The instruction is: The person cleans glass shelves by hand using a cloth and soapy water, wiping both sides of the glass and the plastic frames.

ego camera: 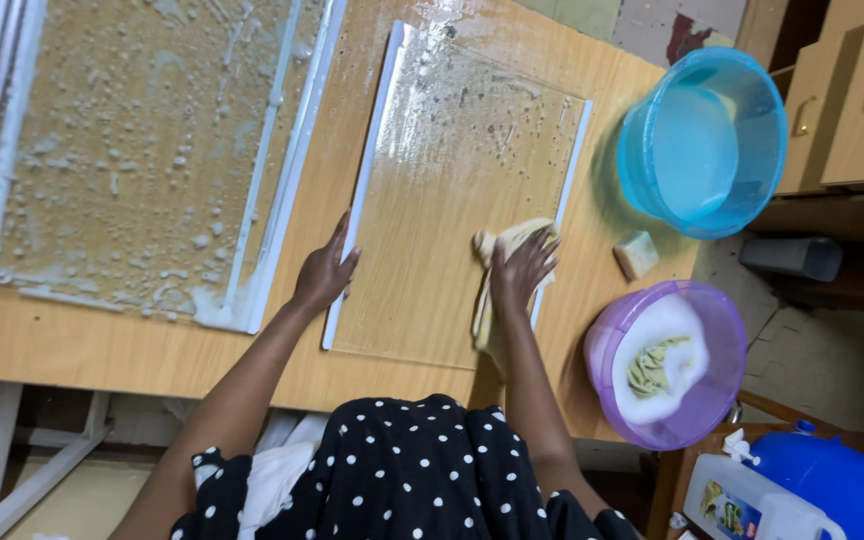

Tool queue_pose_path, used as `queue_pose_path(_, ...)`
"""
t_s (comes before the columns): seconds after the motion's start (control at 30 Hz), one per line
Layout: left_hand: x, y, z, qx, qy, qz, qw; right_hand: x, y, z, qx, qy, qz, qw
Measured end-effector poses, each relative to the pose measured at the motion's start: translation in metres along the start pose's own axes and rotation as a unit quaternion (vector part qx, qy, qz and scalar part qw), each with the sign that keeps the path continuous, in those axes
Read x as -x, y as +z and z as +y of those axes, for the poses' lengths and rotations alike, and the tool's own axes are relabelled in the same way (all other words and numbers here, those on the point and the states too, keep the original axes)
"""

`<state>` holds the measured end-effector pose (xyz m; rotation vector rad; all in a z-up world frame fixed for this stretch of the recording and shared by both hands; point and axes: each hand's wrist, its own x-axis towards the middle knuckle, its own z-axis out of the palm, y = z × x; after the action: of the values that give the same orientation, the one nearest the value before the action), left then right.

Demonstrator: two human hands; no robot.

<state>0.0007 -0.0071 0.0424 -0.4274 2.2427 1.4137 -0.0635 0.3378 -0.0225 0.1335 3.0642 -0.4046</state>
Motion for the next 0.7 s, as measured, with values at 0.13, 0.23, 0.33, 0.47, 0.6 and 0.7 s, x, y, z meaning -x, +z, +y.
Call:
queue_pose_path(0.13,-0.001,0.000,0.001,-0.030,-0.017,-0.009,0.999,-0.133,0.008,0.018,-0.021,0.106,0.001,0.994)
queue_pose_path(0.23,-0.004,0.001,0.002,-0.024,-0.034,-0.009,0.999,-0.237,0.029,0.040,0.011,0.107,0.020,0.994)
queue_pose_path(0.33,-0.012,0.005,-0.011,-0.012,-0.037,0.005,0.999,-0.285,0.023,0.003,0.009,0.097,0.024,0.995)
queue_pose_path(0.47,-0.020,0.014,-0.031,-0.029,-0.007,0.018,0.999,-0.227,-0.040,-0.128,-0.214,0.043,-0.040,0.975)
queue_pose_path(0.6,-0.017,0.012,-0.031,-0.050,0.008,0.021,0.998,-0.218,-0.021,-0.190,-0.132,-0.115,-0.090,0.980)
queue_pose_path(0.7,-0.015,0.014,-0.031,-0.059,0.019,0.025,0.998,-0.224,-0.002,-0.218,-0.109,-0.180,-0.119,0.970)
